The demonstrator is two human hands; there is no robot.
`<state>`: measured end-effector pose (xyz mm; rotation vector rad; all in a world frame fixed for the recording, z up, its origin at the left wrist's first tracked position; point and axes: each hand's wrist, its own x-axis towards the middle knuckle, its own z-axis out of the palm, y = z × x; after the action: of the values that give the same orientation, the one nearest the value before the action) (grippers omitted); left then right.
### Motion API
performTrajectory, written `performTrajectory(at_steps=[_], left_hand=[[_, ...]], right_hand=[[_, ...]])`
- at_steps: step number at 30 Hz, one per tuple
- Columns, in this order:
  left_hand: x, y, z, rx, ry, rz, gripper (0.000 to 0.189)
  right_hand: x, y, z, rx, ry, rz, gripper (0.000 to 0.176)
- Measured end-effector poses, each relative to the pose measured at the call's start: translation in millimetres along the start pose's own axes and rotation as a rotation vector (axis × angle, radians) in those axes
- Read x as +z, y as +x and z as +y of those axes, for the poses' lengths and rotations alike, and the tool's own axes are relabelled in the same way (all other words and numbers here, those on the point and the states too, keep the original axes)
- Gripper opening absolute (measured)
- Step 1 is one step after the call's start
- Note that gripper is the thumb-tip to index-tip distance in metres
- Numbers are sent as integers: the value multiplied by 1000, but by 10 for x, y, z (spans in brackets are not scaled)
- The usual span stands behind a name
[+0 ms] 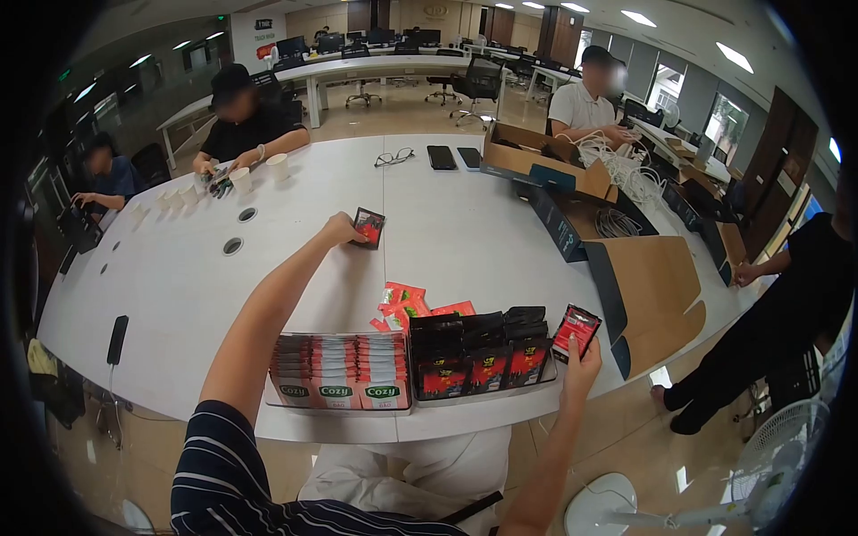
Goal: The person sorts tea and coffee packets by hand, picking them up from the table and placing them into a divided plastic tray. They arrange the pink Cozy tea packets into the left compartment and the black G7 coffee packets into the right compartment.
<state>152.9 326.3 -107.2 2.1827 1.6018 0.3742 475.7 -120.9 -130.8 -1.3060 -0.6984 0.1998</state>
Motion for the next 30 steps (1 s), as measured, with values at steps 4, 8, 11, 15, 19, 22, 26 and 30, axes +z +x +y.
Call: performTrajectory(at_steps=[4,8,11,15,19,22,26,30], left_hand=[[-140,-202,82,201,-166,134,35],[-292,-455,-144,367,-424,398,40],[-563,-1012,-255,544,-585,607,27],[-826,-1875,-526,235,-910,580,29],[-740,-2378,-986,7,-1187,646,40],[-439,-2397,-1351,-53,-1288,718,45],[-376,-2281,-1387,-14,-1249,684,51],[-425,-2404,-1260,-144,-1206,660,56]], right_hand=[[7,-8,-28,42,24,44,16],[-70,22,118,59,40,40,18],[-26,3,60,30,105,78,22],[-20,-16,27,27,139,101,26],[-34,-16,51,-107,119,54,22],[-59,17,39,-258,2,10,28],[-60,-33,-18,-196,13,57,34],[-100,-46,-24,-7,210,50,35]])
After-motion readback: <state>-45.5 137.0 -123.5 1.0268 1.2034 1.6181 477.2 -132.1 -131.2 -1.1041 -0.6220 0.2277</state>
